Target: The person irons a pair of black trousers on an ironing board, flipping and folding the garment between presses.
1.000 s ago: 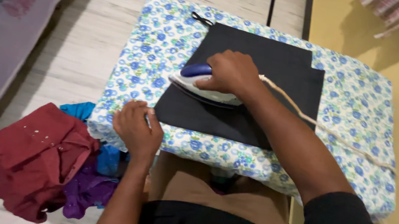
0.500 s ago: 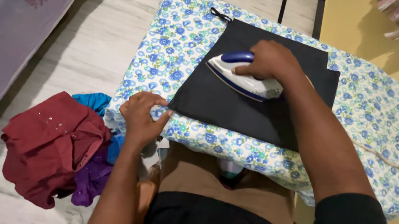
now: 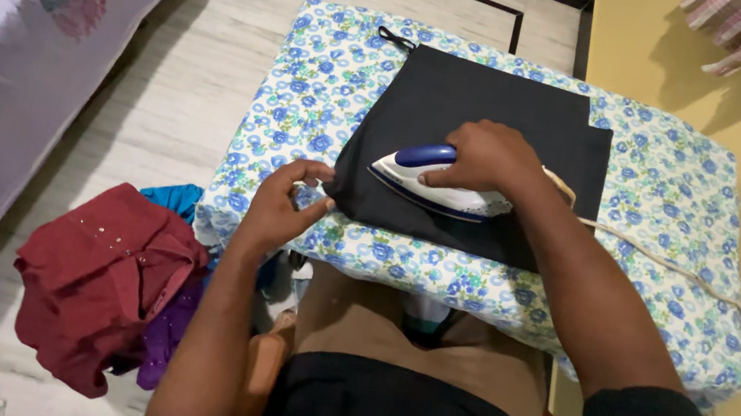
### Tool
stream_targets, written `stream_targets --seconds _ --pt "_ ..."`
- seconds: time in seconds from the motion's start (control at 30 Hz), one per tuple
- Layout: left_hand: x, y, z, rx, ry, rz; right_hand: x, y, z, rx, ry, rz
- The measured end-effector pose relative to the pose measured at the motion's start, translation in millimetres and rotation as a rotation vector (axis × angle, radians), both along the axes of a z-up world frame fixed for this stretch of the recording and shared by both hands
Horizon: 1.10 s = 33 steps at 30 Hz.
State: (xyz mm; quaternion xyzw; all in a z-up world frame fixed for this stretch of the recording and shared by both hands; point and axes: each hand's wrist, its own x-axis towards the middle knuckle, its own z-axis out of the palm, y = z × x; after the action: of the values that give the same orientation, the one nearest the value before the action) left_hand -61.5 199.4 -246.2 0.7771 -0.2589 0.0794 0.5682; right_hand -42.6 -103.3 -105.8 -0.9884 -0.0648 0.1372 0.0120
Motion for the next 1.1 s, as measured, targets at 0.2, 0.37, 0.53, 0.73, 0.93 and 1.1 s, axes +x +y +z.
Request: stream_targets --seconds 0.2,0.37,0.53,0.73,0.93,1.1 --pt "14.1 -3.0 10.5 0.058 0.291 -0.208 -3.5 -3.5 -0.1 0.018 -0.027 -0.033" --pt "39.7 19.6 11.3 -0.085 0.518 -0.325 -5.3 -5.4 1.7 0.053 -0.012 -0.068" --pt "44.1 25.3 5.9 0.4 0.208 -0.153 -5.4 -6.7 3.2 0.056 0.001 -0.084" --pt "31.7 29.4 -5.6 0.155 -0.001 -0.145 7.5 -2.6 -4.0 0.076 -0.111 -0.35" --pt "12.5 16.5 -22.4 0.044 0.143 0.115 38.3 7.6 -11.1 0.077 -0.231 -0.25" --pt "7.1 14.5 -31.2 -0.116 0.051 0.158 35.0 31.7 -6.2 -0.016 -0.115 0.244"
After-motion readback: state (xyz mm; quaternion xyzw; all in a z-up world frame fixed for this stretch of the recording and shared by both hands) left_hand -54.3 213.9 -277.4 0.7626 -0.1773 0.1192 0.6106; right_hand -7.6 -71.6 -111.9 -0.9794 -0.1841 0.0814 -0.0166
